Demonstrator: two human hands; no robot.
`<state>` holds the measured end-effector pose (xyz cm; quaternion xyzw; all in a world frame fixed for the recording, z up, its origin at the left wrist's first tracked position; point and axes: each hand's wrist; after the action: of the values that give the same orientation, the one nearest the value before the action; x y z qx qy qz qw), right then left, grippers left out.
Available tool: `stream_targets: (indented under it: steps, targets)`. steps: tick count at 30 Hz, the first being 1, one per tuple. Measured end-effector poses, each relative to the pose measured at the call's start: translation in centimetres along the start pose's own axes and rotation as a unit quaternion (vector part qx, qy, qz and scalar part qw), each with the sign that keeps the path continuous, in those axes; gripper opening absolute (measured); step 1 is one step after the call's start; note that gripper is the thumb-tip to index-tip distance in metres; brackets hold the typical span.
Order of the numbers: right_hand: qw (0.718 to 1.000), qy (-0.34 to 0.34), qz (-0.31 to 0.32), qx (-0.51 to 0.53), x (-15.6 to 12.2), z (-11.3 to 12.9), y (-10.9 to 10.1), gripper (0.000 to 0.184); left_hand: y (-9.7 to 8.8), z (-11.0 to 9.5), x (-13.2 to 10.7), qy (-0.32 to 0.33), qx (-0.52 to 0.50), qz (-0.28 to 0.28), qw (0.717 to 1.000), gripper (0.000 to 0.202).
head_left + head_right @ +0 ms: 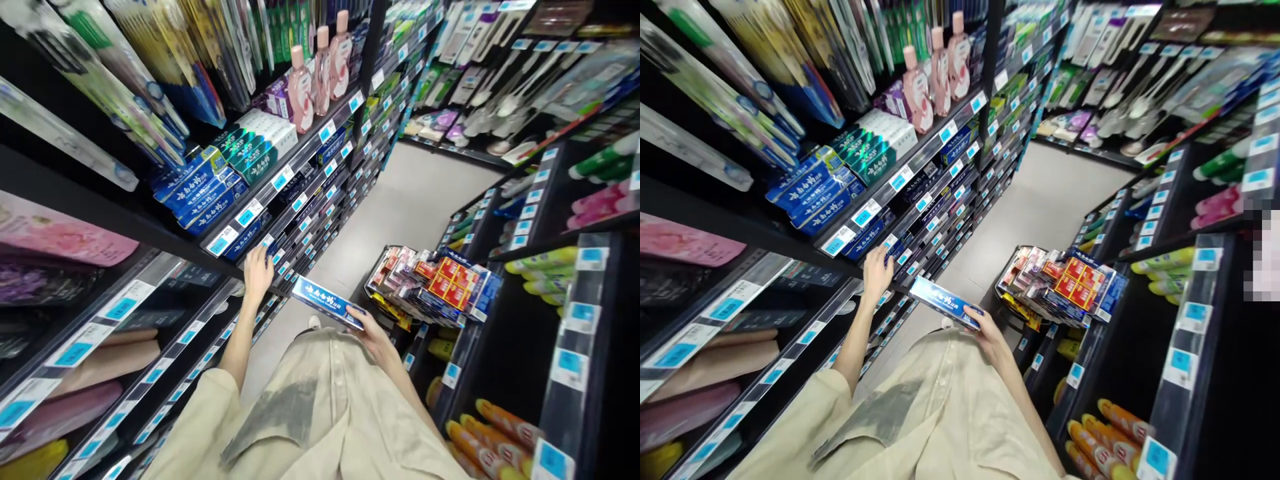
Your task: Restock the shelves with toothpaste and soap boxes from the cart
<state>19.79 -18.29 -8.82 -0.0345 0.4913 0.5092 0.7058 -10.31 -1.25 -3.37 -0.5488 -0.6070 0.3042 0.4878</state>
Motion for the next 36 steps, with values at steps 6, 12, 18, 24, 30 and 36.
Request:
stream_targets:
  steps: [6, 12, 18, 24, 30, 36]
  targets:
    - [0.999, -0.019, 0.038, -0.027, 0.1, 3.1, -2.3, 0.032, -0.8, 2.0, 3.3, -0.081, 0.146, -0.005, 0.986, 0.052]
    - [0.999, -0.051, -0.002, -0.006, 1.0, 6.3, -3.8, 0.034, 0.3, 2.3, 5.4, -0.105, 0.134, -0.001, 0.985, 0.049]
    - [0.997, -0.069, 0.028, -0.033, 1.3, 7.5, -4.0, 0.052, 0.3, 2.0, 5.7, -0.112, 0.125, -0.005, 0.986, 0.047]
    - [0.962, -0.229, 0.071, -0.132, 4.3, 10.5, 1.2, 0.061, 1.0, 1.2, 4.7, -0.142, 0.119, -0.013, 0.983, 0.048]
    - [0.859, -0.388, 0.189, -0.275, 7.9, 14.1, 11.4, 0.052, 1.4, -0.4, 1.6, -0.128, 0.091, -0.049, 0.986, 0.045]
    - [0.774, -0.44, 0.271, -0.365, 12.0, 14.6, 18.9, 0.055, 0.8, -0.1, -2.3, -0.084, 0.027, -0.095, 0.992, 0.039]
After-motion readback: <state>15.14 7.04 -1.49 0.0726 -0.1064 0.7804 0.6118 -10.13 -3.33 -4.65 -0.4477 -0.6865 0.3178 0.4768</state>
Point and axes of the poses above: each hand's wrist, its own x-axis towards the middle knuckle, its own y-axis out of the palm, z = x × y, and after that the axes turned 4 degrees about x, right-handed
